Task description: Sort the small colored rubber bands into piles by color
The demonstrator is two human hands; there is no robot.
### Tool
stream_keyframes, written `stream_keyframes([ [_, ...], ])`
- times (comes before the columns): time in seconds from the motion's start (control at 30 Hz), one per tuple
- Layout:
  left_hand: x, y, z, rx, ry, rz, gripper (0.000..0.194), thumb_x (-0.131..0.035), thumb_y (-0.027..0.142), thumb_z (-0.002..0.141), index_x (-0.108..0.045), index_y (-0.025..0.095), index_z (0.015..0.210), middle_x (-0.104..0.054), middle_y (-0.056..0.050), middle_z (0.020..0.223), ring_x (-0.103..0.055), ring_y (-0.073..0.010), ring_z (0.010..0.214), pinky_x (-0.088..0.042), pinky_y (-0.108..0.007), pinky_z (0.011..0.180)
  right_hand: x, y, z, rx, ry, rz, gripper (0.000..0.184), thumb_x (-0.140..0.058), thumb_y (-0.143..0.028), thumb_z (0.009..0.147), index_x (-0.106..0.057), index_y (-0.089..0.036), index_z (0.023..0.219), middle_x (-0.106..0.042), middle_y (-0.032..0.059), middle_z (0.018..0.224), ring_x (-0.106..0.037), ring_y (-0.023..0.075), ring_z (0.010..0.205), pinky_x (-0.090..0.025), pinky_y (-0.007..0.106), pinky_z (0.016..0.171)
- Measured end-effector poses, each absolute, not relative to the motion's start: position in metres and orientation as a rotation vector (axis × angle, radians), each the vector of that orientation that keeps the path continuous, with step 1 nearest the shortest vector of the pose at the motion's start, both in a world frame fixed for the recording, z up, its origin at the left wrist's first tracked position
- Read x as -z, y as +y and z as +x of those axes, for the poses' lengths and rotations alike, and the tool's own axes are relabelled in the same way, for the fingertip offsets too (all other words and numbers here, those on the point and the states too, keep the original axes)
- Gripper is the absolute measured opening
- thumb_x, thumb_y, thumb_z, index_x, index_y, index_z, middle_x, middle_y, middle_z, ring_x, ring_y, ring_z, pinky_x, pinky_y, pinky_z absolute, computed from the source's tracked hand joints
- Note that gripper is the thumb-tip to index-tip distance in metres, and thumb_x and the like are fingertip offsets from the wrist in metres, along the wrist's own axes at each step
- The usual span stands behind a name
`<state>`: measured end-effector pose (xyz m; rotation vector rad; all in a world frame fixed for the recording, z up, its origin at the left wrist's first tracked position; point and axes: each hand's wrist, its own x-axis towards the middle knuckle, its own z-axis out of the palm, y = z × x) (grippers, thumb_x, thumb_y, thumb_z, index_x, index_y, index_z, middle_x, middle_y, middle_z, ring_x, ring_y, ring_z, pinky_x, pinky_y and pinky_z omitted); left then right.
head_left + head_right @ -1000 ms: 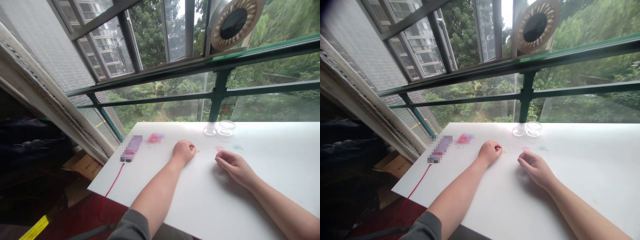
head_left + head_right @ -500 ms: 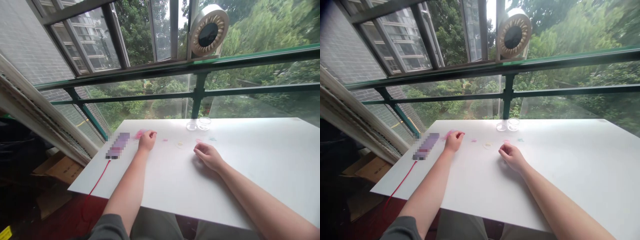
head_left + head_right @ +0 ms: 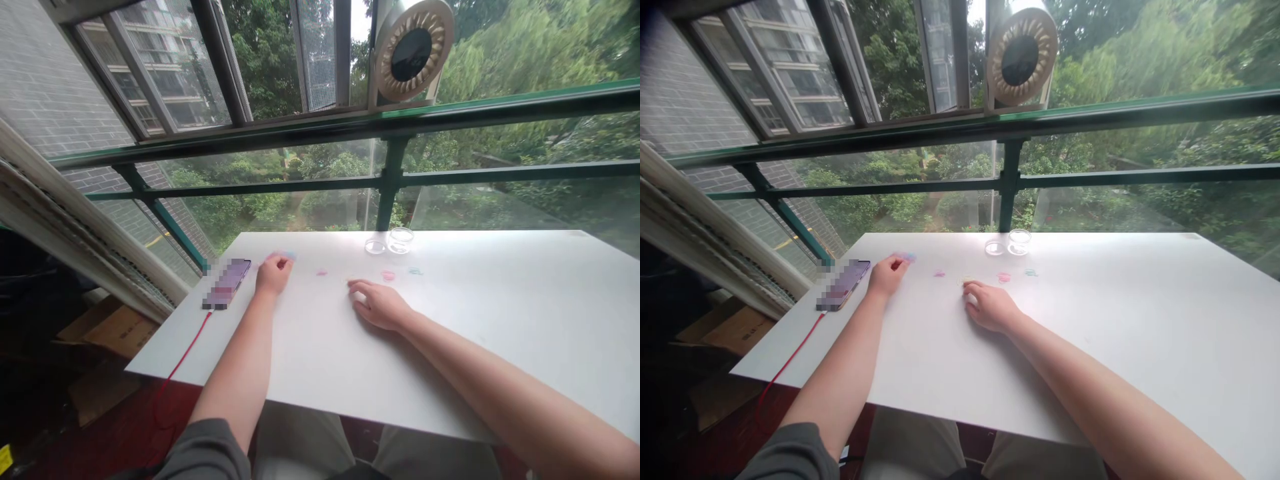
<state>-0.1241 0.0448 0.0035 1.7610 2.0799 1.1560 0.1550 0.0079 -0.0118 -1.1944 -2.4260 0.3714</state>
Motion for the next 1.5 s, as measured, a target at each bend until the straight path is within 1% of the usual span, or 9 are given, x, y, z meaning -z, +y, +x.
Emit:
stream_keyframes([
  [0.13, -0.008, 0.043, -0.131, -1.277, 2.159, 1.663, 0.023, -0.051, 0.035, 0.076, -0.066, 0.018, 0.077, -0.070, -0.004, 0.075, -0.062, -0.0173, 0.070, -0.044, -0.026, 0.064, 0.015, 0.006, 0.155, -0.345, -2.381, -1.232, 0.025, -0.051, -0.022, 0.078, -0.057, -0.022, 0.103, -0.058, 0.0056, 0.124, -0.061, 0.0224, 0.094, -0.044, 0.034, 0.080],
  [0.27, -0.008, 0.042, -0.134, -1.331, 2.211, 1.628, 0.025, -0.048, 0.034, 0.078, -0.066, 0.018, 0.077, -0.070, -0.005, 0.075, -0.063, -0.0179, 0.071, -0.044, -0.026, 0.063, 0.015, -0.003, 0.160, -0.442, -2.340, -1.115, 0.025, -0.050, -0.017, 0.078, -0.058, -0.022, 0.100, -0.060, 0.0057, 0.117, -0.061, 0.0154, 0.074, -0.043, 0.030, 0.074],
  [0.37, -0.004, 0.043, -0.143, -1.342, 2.226, 1.588, 0.029, -0.042, 0.033, 0.081, -0.066, 0.018, 0.084, -0.070, -0.005, 0.081, -0.064, -0.0176, 0.075, -0.046, -0.026, 0.067, 0.014, -0.006, 0.166, -0.571, -2.293, -1.094, 0.018, -0.048, -0.018, 0.078, -0.060, -0.021, 0.091, -0.065, 0.0030, 0.090, -0.053, 0.0121, 0.058, -0.041, 0.026, 0.061],
  [0.43, -0.001, 0.041, -0.153, -1.309, 2.260, 1.551, 0.031, -0.037, 0.029, 0.083, -0.065, 0.017, 0.089, -0.070, -0.006, 0.087, -0.064, -0.0175, 0.079, -0.047, -0.027, 0.070, 0.012, -0.006, 0.169, -0.668, -2.252, -1.116, 0.013, -0.046, -0.020, 0.080, -0.059, -0.020, 0.081, -0.060, 0.0004, 0.070, -0.049, 0.0121, 0.054, -0.038, 0.025, 0.055],
  [0.53, 0.005, 0.035, -0.167, -1.233, 2.335, 1.516, 0.029, -0.038, 0.025, 0.081, -0.064, 0.017, 0.092, -0.069, -0.007, 0.091, -0.063, -0.0186, 0.085, -0.047, -0.028, 0.075, 0.011, -0.004, 0.172, -0.802, -2.200, -1.125, 0.015, -0.044, -0.024, 0.081, -0.055, -0.020, 0.072, -0.052, -0.0021, 0.058, -0.045, 0.0122, 0.052, -0.035, 0.024, 0.052],
  [0.67, 0.012, 0.026, -0.172, -1.120, 2.323, 1.546, 0.021, -0.052, 0.022, 0.072, -0.065, 0.016, 0.087, -0.070, -0.007, 0.087, -0.063, -0.0185, 0.080, -0.047, -0.028, 0.075, 0.010, -0.004, 0.173, -0.895, -2.192, -1.129, 0.018, -0.043, -0.029, 0.082, -0.052, -0.020, 0.069, -0.047, -0.0035, 0.055, -0.042, 0.0120, 0.051, -0.034, 0.025, 0.051],
  [0.9, 0.014, 0.027, -0.158, -0.989, 2.281, 1.757, 0.027, -0.061, 0.026, 0.066, -0.067, 0.018, 0.091, -0.068, -0.007, 0.095, -0.061, -0.0196, 0.084, -0.047, -0.030, 0.081, 0.009, -0.003, 0.174, -0.899, -2.237, -1.127, 0.019, -0.042, -0.030, 0.083, -0.051, -0.020, 0.070, -0.050, -0.0024, 0.057, -0.045, 0.0127, 0.053, -0.036, 0.026, 0.053],
  [1.3, 0.014, 0.037, -0.162, -0.746, 2.306, 1.816, 0.023, -0.059, 0.033, 0.073, -0.072, 0.021, 0.086, -0.070, -0.005, 0.086, -0.063, -0.0196, 0.078, -0.048, -0.029, 0.072, 0.008, -0.003, 0.176, -0.891, -2.224, -1.175, 0.018, -0.044, -0.030, 0.083, -0.052, -0.019, 0.071, -0.053, -0.0013, 0.060, -0.047, 0.0132, 0.055, -0.037, 0.026, 0.056],
  [1.5, 0.015, 0.039, -0.159, -0.745, 2.329, 1.894, 0.016, -0.057, 0.027, 0.074, -0.070, 0.019, 0.080, -0.066, -0.009, 0.092, -0.058, -0.0230, 0.091, -0.044, -0.034, 0.087, 0.006, -0.003, 0.175, -0.874, -2.207, -1.195, 0.016, -0.045, -0.029, 0.081, -0.053, -0.019, 0.071, -0.051, -0.0023, 0.059, -0.046, 0.0121, 0.054, -0.036, 0.025, 0.055],
])
